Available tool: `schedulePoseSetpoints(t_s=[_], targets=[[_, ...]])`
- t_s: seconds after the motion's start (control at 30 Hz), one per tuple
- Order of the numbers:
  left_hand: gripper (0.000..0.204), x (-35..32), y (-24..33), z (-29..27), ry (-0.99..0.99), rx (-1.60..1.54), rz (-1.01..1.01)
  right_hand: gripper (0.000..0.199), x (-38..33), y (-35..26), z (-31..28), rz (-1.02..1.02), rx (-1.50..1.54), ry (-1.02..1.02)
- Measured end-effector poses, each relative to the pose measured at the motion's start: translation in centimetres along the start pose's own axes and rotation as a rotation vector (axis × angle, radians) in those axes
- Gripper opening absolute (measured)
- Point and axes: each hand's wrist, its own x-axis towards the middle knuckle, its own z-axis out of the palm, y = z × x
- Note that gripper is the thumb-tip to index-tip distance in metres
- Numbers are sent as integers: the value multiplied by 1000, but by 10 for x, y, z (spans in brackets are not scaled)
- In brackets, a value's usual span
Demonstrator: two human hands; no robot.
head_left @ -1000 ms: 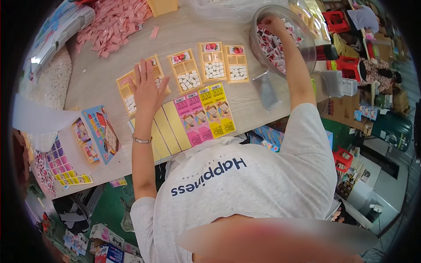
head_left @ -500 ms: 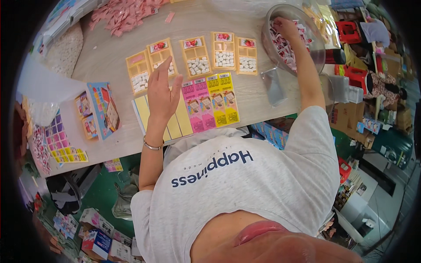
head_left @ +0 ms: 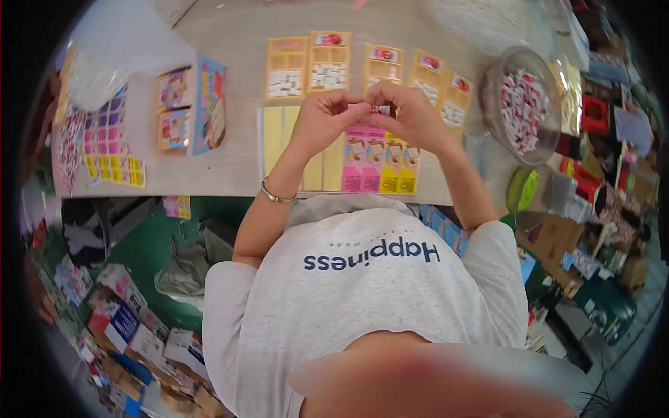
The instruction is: Organizing small white blocks into plastic trays and applying labels/stickers to create toy sets.
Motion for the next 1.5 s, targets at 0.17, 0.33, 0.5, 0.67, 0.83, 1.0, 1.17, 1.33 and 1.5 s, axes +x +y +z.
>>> schedulePoseSetpoints(t_s=[0.17, 0.33, 0.5, 0.67, 0.83, 1.0, 1.17, 1.33, 1.5], targets=[[16, 6, -2, -60, 172, 8, 18, 16, 57, 21, 35, 406, 305, 45], [19, 59, 9, -107, 583, 339, 142, 25, 144, 61, 73, 301, 268, 272], [20, 80, -6, -121, 748, 847, 327, 28, 180, 73, 88, 377, -398, 322], [34, 70, -33, -113, 490, 1158, 598, 31, 177, 68, 89, 467, -470, 320], [69, 64, -44, -100, 344, 1624, 301, 27, 129, 53, 56, 352, -480, 492], [71, 64, -47, -99, 302, 1649, 351, 21, -21, 32, -6, 322, -416, 609], [71, 67, -47, -98, 271, 1689, 322, 20, -196, 56, -35, 872, -729, 599], [69, 58, -30, -34, 239, 1321, 570, 24, -243, 90, -25, 977, -306, 633], [64, 34, -38, 16, 92, 1225, 595, 24, -248, 102, -22, 864, -314, 661]])
